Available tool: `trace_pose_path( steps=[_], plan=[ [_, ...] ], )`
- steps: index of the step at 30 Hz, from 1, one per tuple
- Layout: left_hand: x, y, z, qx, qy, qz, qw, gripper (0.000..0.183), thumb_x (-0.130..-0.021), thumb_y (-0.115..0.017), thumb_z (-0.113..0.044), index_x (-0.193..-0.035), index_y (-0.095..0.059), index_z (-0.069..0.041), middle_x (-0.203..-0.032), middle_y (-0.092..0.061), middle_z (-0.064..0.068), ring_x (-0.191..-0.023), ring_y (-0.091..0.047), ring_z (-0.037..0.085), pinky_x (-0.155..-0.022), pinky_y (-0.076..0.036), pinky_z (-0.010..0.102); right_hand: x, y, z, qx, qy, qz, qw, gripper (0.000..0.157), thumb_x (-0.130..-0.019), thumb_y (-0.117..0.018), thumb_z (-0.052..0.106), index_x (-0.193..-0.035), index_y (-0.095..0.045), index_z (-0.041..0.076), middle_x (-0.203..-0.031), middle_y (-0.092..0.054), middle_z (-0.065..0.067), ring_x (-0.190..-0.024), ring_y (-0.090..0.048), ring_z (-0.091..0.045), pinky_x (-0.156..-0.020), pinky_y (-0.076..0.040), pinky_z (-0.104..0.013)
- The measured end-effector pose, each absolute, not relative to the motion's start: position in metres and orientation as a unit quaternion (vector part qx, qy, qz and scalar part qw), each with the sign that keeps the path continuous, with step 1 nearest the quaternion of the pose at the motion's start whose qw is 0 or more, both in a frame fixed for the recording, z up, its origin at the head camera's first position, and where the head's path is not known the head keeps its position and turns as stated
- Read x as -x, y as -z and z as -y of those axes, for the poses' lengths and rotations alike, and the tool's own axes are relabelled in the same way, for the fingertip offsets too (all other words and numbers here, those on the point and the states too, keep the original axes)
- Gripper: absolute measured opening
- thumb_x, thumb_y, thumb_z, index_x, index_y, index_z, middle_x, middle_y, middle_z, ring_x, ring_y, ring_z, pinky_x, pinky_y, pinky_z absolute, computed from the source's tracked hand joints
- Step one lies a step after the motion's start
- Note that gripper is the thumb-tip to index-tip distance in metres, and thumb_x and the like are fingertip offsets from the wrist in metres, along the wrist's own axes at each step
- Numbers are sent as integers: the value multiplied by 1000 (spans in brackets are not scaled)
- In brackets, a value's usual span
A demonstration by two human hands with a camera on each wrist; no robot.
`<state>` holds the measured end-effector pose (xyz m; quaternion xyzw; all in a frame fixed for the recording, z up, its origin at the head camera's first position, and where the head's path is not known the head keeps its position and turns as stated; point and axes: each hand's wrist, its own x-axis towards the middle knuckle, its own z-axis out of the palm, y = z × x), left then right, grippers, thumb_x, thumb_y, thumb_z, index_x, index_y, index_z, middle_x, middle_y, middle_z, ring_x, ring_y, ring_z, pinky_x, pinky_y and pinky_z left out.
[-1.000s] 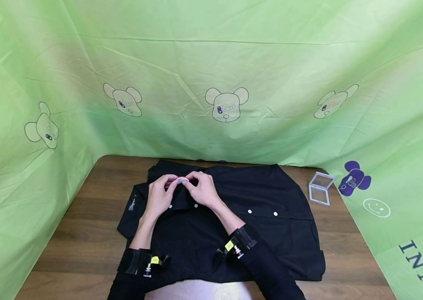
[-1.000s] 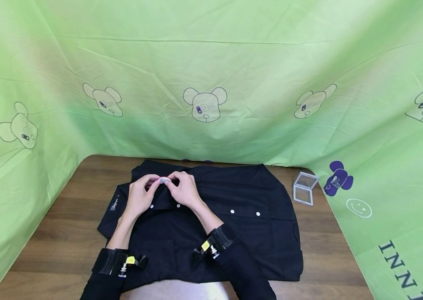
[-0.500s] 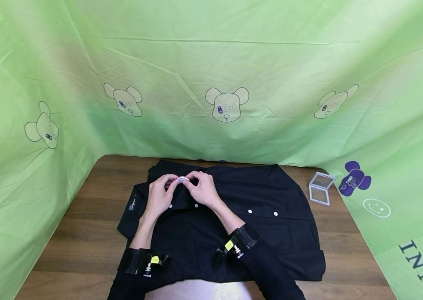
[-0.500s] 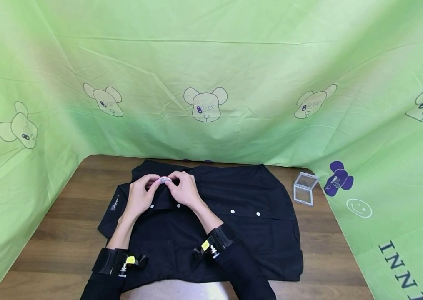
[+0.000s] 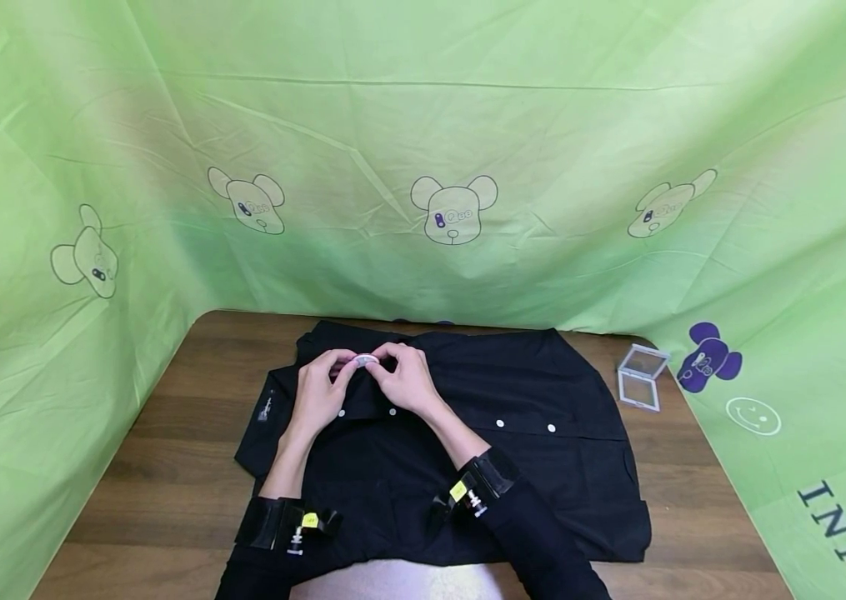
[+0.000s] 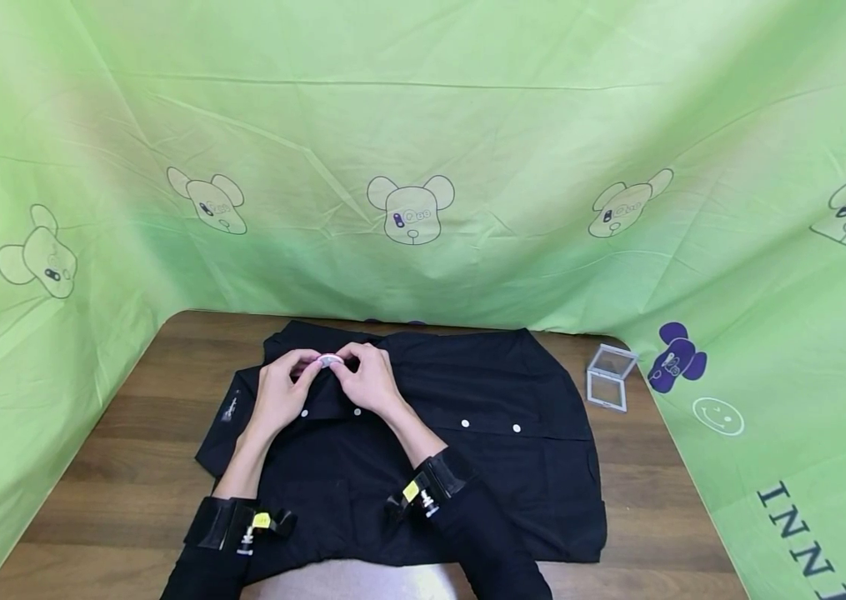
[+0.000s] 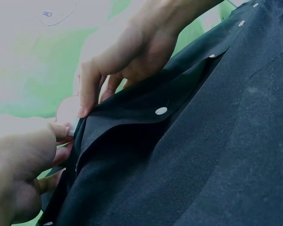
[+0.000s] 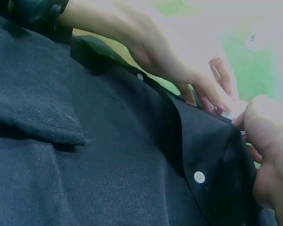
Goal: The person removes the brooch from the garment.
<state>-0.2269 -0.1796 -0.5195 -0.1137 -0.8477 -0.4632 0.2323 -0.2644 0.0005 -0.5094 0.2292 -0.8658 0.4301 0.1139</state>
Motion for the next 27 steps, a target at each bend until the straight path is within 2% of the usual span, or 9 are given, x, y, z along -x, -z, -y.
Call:
trace_pose_path(
  steps=[11, 27],
  plan=[
    [227, 522, 180, 113, 458, 851, 230, 11, -97, -72, -10, -105, -77, -4, -102, -76, 8, -88, -70, 15, -77, -60, 37, 264, 509, -2, -232, -427, 866, 114, 6, -88, -80, 22, -92, -80, 17, -90, -76, 6, -87, -67, -11, -74, -52, -30],
    [226, 519, 180, 118, 455, 851, 235, 11, -97, -72, -9, -105, -77, -3, -102, -76, 9, -87, -70, 15, -75, -60, 38, 265, 510, -5, -248, -412, 870, 110, 9, -90, -80, 25, -96, -81, 17, -92, -76, 7, -89, -65, -8, -77, -52, -30]
  ],
)
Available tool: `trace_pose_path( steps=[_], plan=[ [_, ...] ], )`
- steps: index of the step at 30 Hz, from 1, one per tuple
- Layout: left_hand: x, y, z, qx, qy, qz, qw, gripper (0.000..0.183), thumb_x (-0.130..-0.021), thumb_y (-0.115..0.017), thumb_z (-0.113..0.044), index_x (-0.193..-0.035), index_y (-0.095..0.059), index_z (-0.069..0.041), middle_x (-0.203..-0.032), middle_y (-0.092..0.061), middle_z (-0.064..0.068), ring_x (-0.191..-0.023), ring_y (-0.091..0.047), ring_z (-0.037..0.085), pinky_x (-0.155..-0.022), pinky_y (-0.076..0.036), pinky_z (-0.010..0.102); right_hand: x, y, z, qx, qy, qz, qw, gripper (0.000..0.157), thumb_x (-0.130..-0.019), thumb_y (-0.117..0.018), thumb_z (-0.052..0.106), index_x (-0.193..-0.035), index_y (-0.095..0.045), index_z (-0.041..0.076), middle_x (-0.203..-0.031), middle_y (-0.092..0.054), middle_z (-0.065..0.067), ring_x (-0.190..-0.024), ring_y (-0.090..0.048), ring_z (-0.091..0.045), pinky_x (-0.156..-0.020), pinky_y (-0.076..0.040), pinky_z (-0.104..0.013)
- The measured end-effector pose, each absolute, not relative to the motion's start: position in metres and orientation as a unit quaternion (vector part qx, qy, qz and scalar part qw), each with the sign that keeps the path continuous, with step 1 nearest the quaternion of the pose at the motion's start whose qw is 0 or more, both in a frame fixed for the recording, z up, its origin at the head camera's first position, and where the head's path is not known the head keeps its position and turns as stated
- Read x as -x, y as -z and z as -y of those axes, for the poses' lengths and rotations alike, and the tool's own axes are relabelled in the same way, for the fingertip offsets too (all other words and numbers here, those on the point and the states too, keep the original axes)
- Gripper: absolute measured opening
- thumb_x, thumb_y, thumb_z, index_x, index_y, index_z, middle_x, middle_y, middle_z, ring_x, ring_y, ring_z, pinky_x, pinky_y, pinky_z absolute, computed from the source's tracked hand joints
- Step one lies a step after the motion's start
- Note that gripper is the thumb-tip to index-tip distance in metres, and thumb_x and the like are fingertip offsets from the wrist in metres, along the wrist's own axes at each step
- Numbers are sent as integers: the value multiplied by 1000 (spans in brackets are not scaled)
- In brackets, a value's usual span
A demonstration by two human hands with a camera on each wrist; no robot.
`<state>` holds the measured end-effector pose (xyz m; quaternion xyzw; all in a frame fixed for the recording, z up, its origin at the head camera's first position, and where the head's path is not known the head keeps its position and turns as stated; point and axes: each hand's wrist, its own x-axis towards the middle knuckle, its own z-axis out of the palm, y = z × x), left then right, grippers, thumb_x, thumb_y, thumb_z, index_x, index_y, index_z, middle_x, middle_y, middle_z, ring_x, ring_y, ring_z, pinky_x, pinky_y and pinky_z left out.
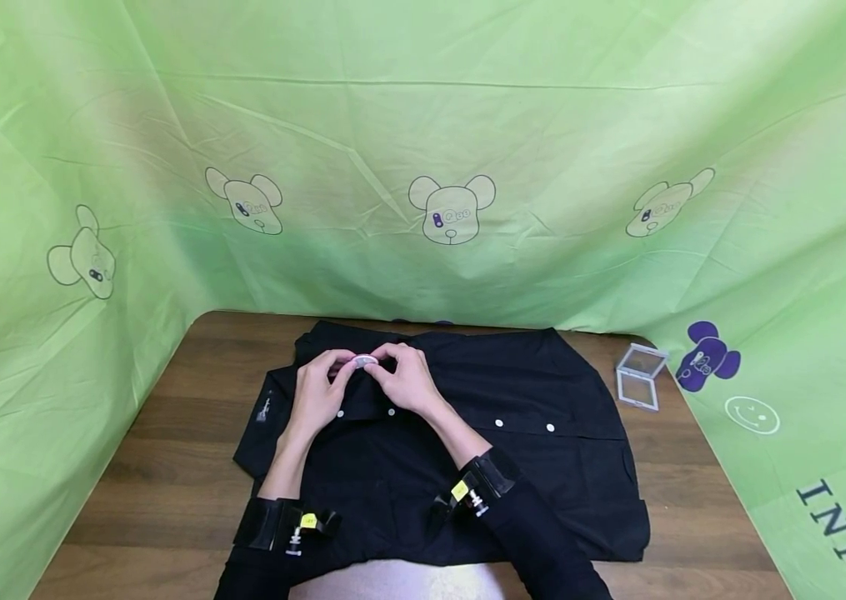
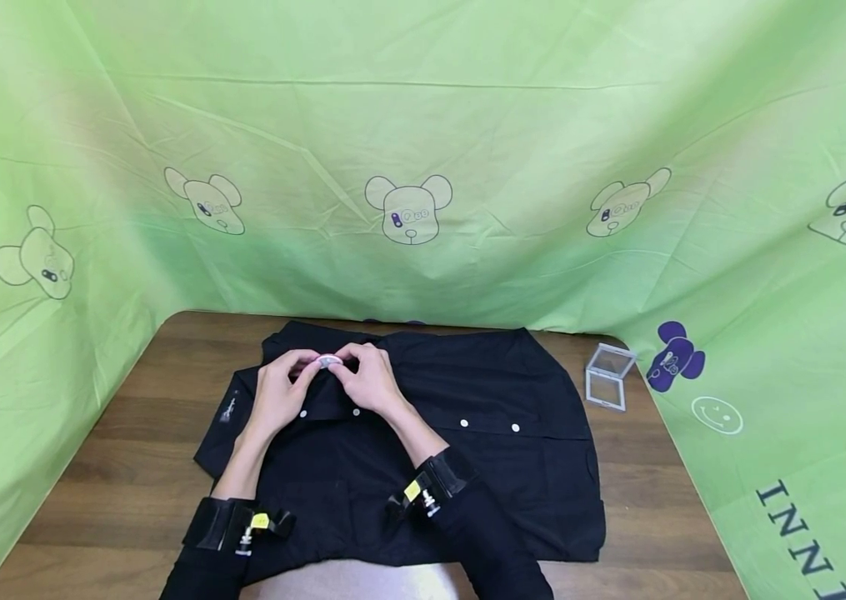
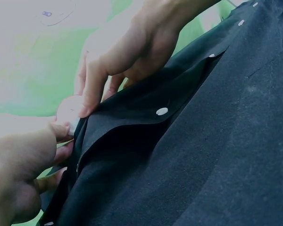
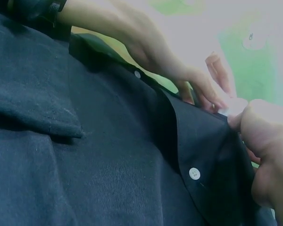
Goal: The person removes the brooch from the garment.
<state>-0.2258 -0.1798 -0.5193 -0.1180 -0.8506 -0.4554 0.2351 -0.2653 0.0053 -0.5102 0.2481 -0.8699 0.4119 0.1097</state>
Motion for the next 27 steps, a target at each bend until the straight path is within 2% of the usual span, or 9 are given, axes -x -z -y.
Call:
trace_pose_path(
  steps=[20, 27],
  plan=[
    [226, 519, 181, 122, 444, 853, 246, 9, -97, -72, -8, -104, -77, -5, -102, -75, 8, -86, -67, 14, -74, -58, 37, 264, 504, -11, -297, -380, 869, 108, 16, -92, -78, 25, -105, -80, 14, -100, -77, 5, -96, -65, -13, -84, -54, -32],
    [226, 519, 180, 124, 439, 853, 253, 9, -97, -72, -9, -104, -77, -5, -102, -75, 7, -88, -67, 15, -74, -58, 38, 265, 499, -17, -318, -384, 858, 120, 24, -94, -76, 22, -113, -80, 8, -108, -77, 2, -98, -64, -13, -83, -55, -33]
  ],
)
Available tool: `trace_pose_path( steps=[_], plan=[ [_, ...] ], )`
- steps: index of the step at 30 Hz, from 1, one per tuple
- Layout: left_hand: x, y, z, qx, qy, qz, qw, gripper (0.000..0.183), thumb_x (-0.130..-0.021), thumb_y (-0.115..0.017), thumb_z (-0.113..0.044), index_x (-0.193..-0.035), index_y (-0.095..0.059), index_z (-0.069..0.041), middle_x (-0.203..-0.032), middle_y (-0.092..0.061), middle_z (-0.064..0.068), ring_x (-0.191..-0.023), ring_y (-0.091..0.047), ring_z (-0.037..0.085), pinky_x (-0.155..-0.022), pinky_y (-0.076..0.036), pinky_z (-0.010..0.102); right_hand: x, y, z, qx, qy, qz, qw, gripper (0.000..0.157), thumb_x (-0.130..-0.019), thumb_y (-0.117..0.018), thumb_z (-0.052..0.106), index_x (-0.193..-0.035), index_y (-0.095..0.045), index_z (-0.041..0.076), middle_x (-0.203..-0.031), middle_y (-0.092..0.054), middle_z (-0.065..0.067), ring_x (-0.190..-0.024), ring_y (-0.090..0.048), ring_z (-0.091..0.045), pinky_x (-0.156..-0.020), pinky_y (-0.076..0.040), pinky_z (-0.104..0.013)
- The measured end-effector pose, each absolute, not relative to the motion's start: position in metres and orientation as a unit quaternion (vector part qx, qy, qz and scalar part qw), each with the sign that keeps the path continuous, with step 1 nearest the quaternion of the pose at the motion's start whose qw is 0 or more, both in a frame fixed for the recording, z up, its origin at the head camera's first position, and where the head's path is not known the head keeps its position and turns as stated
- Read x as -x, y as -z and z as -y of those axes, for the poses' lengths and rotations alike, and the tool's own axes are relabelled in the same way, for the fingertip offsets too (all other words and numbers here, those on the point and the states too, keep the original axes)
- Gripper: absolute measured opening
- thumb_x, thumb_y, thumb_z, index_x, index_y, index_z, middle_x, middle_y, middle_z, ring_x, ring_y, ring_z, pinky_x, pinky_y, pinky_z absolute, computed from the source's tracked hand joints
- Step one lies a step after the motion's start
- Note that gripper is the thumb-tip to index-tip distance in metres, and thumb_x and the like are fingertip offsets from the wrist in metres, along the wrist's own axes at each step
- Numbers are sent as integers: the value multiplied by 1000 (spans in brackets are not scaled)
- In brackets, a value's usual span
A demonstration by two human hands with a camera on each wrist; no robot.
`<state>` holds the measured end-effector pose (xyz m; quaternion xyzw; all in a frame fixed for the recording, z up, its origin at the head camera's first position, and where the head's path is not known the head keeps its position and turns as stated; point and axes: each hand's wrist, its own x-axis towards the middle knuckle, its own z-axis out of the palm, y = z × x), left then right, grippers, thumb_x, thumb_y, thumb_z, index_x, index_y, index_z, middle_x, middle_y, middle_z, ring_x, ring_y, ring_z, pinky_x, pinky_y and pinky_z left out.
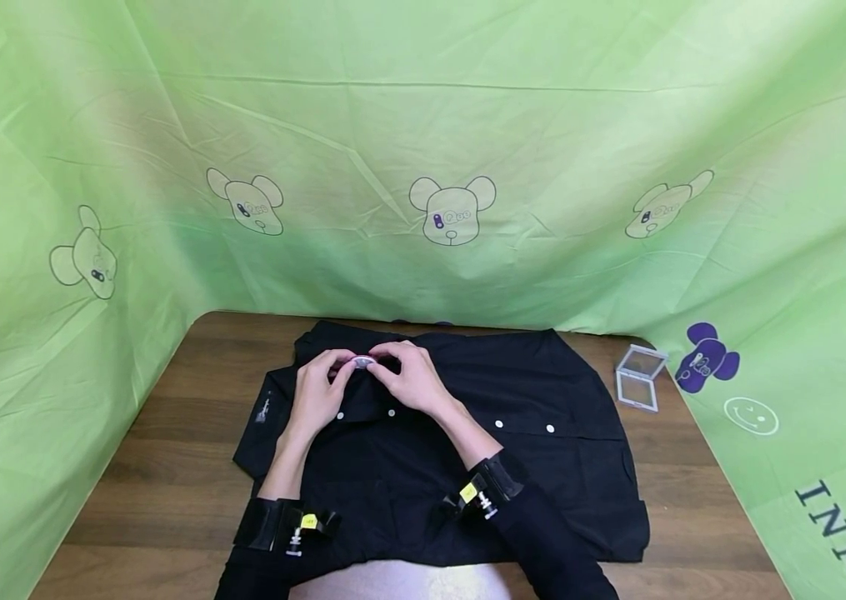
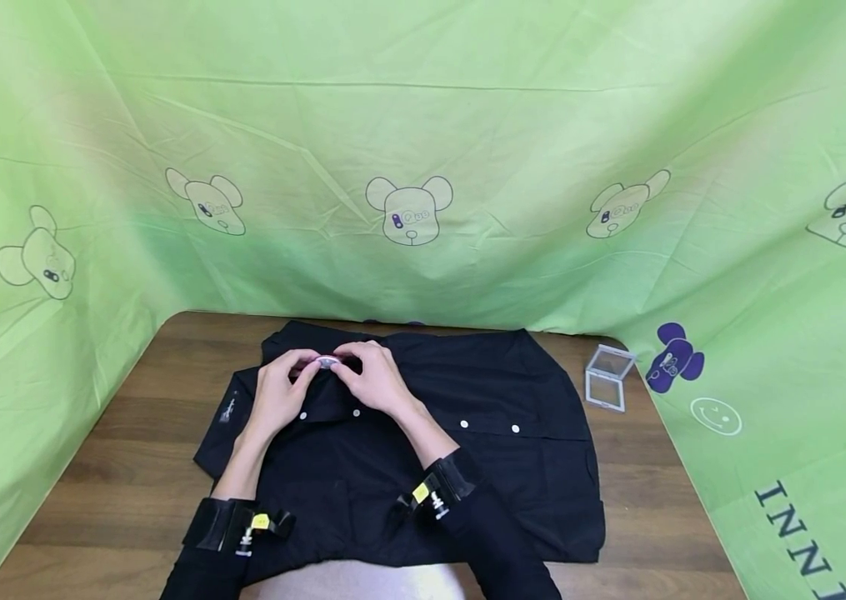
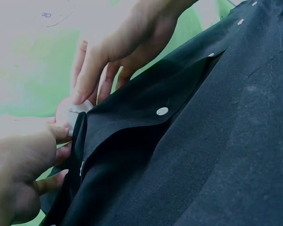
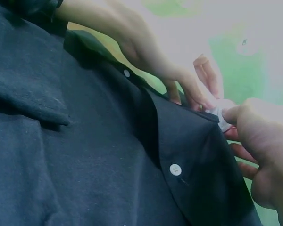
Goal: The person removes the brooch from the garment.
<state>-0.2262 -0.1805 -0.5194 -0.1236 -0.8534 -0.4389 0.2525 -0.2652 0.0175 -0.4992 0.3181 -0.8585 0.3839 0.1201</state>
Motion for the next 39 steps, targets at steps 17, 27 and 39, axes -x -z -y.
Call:
trace_pose_path(
  steps=[17, 27, 39],
  plan=[
    [229, 521, 182, 130, 436, 853, 257, 8, -96, -73, -8, -102, -78, -7, -100, -75, 5, -91, -67, 15, -75, -57, 38, 267, 499, -19, -338, -392, 847, 119, 13, -97, -73, 19, -104, -81, 12, -102, -78, 3, -99, -65, -6, -85, -55, -30],
    [226, 518, 181, 127, 432, 857, 248, 9, -96, -73, -9, -103, -78, -7, -100, -75, 5, -92, -66, 15, -76, -57, 38, 267, 499, -18, -334, -376, 854, 131, 11, -96, -74, 18, -100, -82, 13, -99, -78, 4, -97, -66, -6, -84, -56, -29],
    [226, 512, 183, 159, 403, 857, 280, 13, -93, -76, -8, -104, -78, -4, -97, -74, 8, -89, -67, 20, -74, -55, 43, 265, 501, -16, -334, -398, 835, 180, 10, -94, -76, 16, -96, -83, 10, -94, -78, 0, -95, -68, -9, -81, -57, -31]
  ],
)
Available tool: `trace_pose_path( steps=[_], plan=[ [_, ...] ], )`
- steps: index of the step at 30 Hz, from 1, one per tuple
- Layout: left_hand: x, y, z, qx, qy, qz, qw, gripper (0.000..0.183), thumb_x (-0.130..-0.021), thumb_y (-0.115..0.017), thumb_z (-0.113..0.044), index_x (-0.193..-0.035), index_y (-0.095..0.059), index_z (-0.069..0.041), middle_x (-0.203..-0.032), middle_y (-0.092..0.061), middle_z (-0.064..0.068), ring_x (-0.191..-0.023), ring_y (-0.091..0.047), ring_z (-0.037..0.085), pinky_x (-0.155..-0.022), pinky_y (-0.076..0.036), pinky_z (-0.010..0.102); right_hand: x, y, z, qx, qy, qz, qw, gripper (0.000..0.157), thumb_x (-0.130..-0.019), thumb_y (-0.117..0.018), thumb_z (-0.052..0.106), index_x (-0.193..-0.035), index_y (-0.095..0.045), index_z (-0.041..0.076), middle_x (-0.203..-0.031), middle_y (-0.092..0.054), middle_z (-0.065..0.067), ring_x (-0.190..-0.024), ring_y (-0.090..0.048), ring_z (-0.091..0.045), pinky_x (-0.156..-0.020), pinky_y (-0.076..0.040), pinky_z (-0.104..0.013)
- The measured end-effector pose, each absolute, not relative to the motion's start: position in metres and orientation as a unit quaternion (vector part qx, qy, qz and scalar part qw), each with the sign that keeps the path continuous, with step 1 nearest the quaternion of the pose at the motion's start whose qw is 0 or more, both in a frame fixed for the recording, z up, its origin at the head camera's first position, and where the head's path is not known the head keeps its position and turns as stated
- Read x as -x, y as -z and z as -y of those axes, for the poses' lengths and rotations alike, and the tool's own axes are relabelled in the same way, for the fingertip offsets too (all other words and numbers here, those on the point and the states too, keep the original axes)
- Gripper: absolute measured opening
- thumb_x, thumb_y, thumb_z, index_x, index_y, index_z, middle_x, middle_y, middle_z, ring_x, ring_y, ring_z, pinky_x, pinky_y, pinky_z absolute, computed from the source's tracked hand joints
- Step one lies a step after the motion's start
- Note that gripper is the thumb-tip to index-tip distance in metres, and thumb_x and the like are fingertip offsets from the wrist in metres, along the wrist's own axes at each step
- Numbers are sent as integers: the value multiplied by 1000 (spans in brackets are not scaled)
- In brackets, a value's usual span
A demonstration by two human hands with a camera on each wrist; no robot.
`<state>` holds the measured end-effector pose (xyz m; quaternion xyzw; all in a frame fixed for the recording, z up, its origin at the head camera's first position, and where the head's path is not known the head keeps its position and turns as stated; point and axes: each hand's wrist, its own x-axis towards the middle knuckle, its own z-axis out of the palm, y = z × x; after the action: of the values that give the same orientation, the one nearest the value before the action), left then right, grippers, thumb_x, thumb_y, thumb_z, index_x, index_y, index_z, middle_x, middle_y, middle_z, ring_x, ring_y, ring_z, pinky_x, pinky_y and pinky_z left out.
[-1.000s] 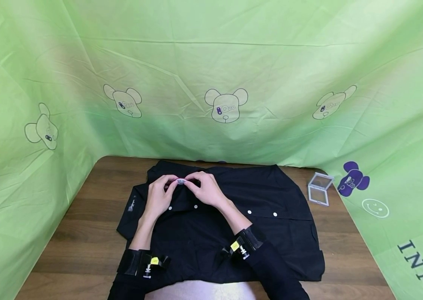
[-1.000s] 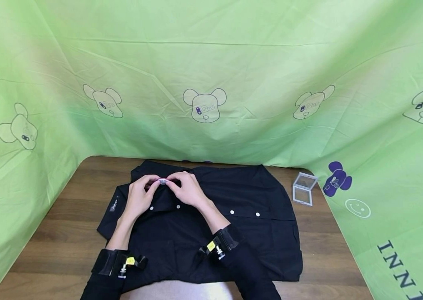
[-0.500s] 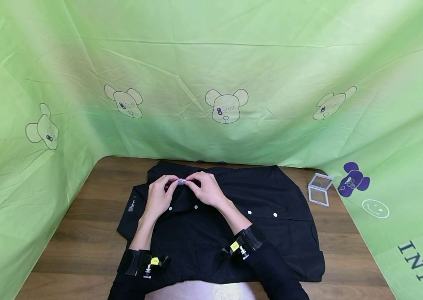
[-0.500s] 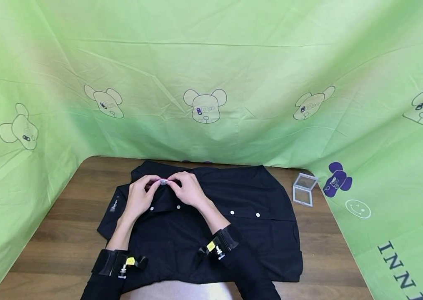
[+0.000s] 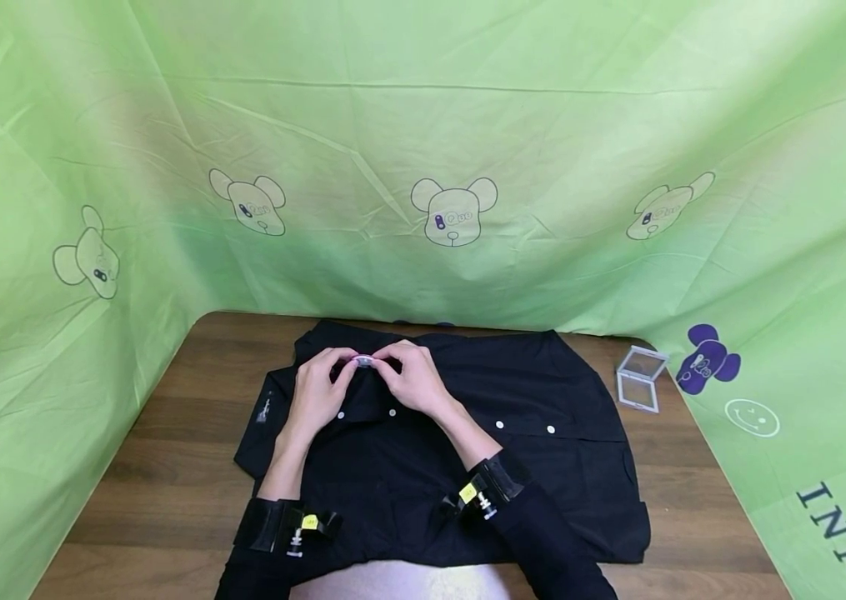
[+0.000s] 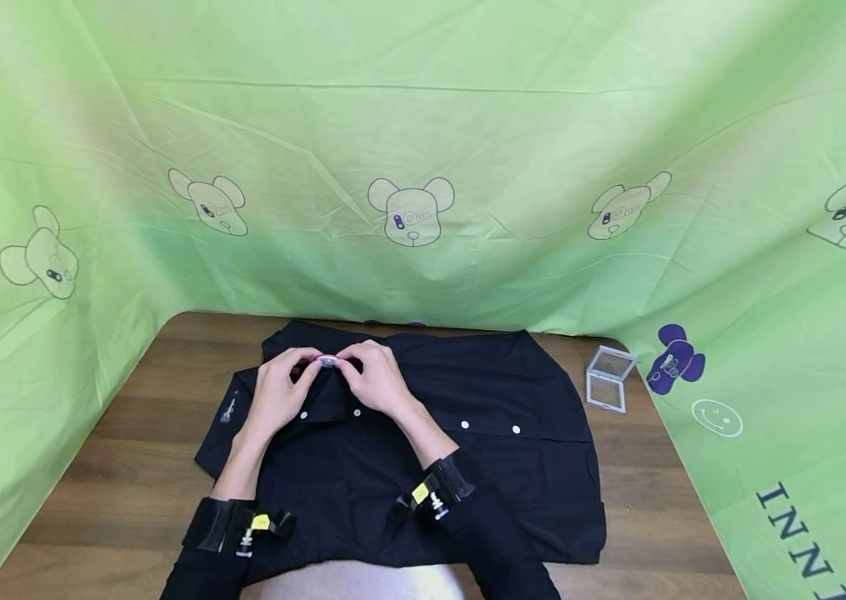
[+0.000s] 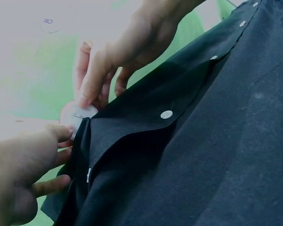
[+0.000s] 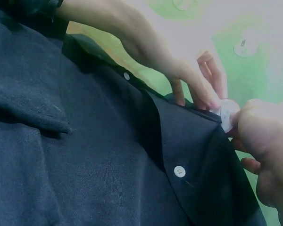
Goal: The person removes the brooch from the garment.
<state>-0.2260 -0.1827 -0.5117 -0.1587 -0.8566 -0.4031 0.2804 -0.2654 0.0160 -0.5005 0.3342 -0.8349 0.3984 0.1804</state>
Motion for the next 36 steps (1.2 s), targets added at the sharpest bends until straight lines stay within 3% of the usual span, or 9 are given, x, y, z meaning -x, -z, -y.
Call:
trace_pose_path(
  steps=[5, 10, 18, 36],
  plan=[
    [224, 506, 189, 169, 393, 861, 274, 21, -91, -79, -11, -110, -77, -2, -102, -73, 8, -95, -67, 20, -80, -54, 43, 265, 501, -16, -318, -413, 834, 181, 10, -93, -76, 15, -96, -83, 10, -93, -79, 0, -94, -68, -9, -80, -58, -33],
    [223, 504, 200, 171, 388, 865, 268, 19, -88, -81, -14, -105, -78, -4, -104, -74, 6, -98, -67, 20, -84, -54, 43, 266, 501, -16, -304, -422, 836, 172, 9, -93, -76, 15, -95, -83, 10, -92, -79, 1, -92, -68, -8, -78, -57, -33],
    [221, 507, 201, 194, 370, 881, 221, 22, -87, -83, -20, -104, -80, -6, -108, -74, 6, -103, -65, 22, -88, -53, 46, 266, 500, -15, -301, -421, 838, 176, 9, -93, -76, 16, -95, -83, 10, -92, -78, 2, -92, -68, -6, -78, -56, -30],
    [220, 514, 191, 175, 352, 890, 231, 5, -88, -81, -14, -92, -82, -11, -92, -75, 0, -88, -68, 17, -75, -55, 42, 264, 500, -14, -320, -406, 836, 183, 9, -93, -76, 15, -95, -83, 9, -93, -79, 1, -95, -68, -8, -82, -57, -31]
  ],
)
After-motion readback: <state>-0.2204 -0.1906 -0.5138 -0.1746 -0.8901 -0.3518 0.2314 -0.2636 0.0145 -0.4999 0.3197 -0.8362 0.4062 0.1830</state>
